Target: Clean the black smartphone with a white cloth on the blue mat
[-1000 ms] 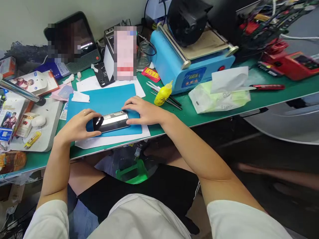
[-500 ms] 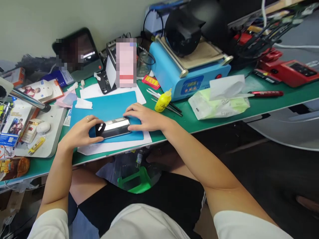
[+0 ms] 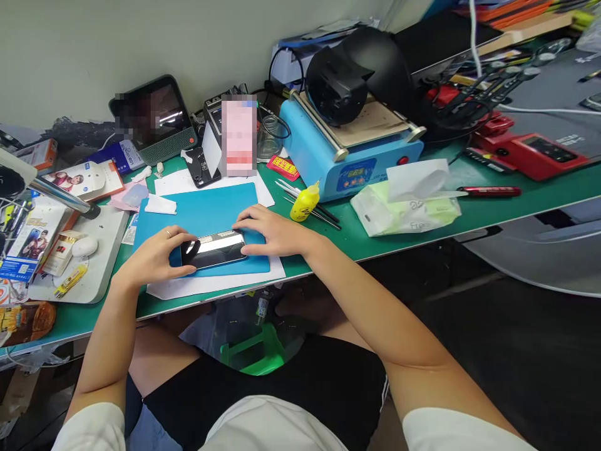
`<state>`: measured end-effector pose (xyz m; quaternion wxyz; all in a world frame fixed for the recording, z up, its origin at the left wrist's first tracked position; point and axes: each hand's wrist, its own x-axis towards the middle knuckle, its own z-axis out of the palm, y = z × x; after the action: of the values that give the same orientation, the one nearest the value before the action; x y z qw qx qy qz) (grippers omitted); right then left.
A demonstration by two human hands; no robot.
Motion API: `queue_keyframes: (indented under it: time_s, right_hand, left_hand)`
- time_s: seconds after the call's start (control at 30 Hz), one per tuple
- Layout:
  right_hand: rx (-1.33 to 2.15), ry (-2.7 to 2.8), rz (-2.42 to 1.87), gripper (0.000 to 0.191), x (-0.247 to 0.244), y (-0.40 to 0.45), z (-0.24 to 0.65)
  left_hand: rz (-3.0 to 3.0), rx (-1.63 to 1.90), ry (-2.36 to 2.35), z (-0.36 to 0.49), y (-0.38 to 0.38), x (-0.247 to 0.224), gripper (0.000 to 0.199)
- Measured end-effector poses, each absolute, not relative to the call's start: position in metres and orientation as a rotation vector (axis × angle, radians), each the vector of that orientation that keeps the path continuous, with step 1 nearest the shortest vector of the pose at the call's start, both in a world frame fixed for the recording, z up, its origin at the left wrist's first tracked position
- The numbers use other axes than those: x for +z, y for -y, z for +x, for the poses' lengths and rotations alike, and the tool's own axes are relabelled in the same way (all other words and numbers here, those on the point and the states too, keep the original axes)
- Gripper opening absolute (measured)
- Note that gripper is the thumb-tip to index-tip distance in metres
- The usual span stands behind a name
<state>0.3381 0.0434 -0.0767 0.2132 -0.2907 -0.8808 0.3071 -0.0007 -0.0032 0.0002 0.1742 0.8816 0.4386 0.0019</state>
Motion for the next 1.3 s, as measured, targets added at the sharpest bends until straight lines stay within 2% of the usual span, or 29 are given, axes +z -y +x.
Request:
queue_keyframes:
  time_s: [0.2, 0.3, 0.4, 0.53, 0.67, 0.83, 1.03, 1.13, 1.3]
  right_hand:
    - [0.863, 2.441, -0.824, 0.061, -0.077, -0.043, 0.339]
    - [0.874, 2.431, -0.825, 0.060, -0.077, -0.043, 0.339]
    - [0.867, 2.419, -0.818, 0.060, -0.078, -0.044, 0.338]
    - [0.866, 2.396, -0.805, 0.060, -0.080, -0.044, 0.339]
    - [0.873, 2.375, -0.794, 0.057, -0.080, -0.046, 0.339]
    - [0.866, 2.356, -0.770, 0.053, -0.084, -0.048, 0.338]
    - [0.838, 2.321, -0.744, 0.051, -0.091, -0.050, 0.336]
    - [0.809, 2.327, -0.738, 0.048, -0.090, -0.051, 0.336]
    - [0.792, 2.338, -0.737, 0.046, -0.088, -0.050, 0.336]
  left_hand:
    - [2.549, 0.111, -1.287, -0.004, 0.002, 0.000, 0.047]
    - [2.568, 0.260, -1.513, -0.012, -0.005, -0.005, 0.038]
    - [2.498, 0.380, -1.790, -0.020, -0.018, -0.013, 0.038]
    - [2.388, 0.357, -1.980, -0.025, -0.041, -0.022, 0.037]
    - [2.394, 0.348, -2.019, -0.028, -0.064, -0.028, 0.024]
    - [2.338, 0.317, -1.996, -0.023, -0.065, -0.018, 0.015]
    - [2.429, 0.459, -1.750, 0.027, -0.012, 0.008, 0.017]
    - [2.493, 0.396, -1.533, 0.063, 0.014, -0.002, 0.017]
    - [2.599, 0.351, -1.353, 0.094, 0.049, -0.035, 0.036]
